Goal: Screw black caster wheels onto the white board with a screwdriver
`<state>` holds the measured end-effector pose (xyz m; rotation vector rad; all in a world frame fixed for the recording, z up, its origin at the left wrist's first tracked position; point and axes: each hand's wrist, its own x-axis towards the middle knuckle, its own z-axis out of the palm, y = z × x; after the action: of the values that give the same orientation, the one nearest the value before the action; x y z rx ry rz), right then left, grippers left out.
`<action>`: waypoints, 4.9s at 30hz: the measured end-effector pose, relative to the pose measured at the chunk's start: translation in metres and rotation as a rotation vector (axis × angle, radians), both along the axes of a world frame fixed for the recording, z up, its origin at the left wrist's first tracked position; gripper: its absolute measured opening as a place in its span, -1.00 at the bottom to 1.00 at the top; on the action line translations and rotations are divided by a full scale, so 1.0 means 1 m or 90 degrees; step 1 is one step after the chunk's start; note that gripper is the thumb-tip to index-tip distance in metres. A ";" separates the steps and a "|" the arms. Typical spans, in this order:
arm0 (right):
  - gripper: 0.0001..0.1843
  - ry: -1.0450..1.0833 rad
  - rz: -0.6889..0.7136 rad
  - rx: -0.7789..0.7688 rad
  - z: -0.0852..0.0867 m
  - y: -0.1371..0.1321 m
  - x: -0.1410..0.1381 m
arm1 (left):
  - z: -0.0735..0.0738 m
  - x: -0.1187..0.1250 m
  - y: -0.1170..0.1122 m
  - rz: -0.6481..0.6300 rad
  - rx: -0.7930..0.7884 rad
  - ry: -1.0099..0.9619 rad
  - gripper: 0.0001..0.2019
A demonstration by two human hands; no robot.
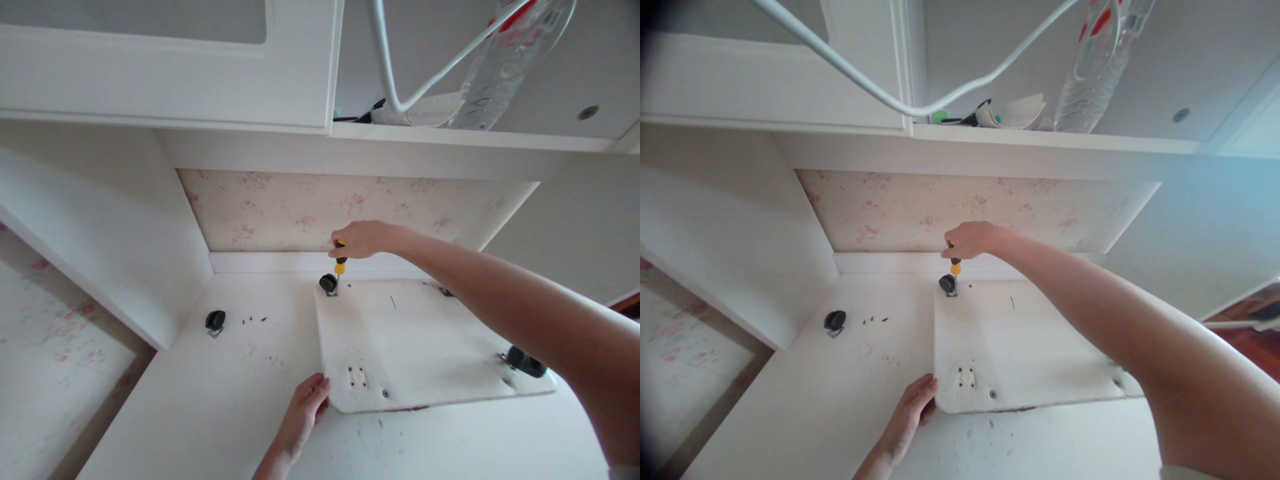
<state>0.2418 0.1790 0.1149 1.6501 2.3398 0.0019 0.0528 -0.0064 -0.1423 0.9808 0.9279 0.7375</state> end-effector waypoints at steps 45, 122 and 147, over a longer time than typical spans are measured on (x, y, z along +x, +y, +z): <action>-0.60 0.038 -0.024 -0.011 -0.005 -0.001 -0.003 | -0.007 -0.002 0.001 -0.020 0.022 0.013 -0.47; -0.60 0.018 0.004 -0.048 0.009 -0.011 0.009 | -0.004 -0.001 -0.003 -0.014 0.018 0.022 -0.50; -0.39 0.713 -0.490 0.222 -0.136 -0.212 0.143 | 0.075 0.022 0.088 -0.225 0.852 0.853 -0.74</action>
<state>0.3845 -0.0326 -0.0211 3.2313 2.1131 -0.9241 0.0748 0.0812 -0.0678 2.9403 1.2601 0.2179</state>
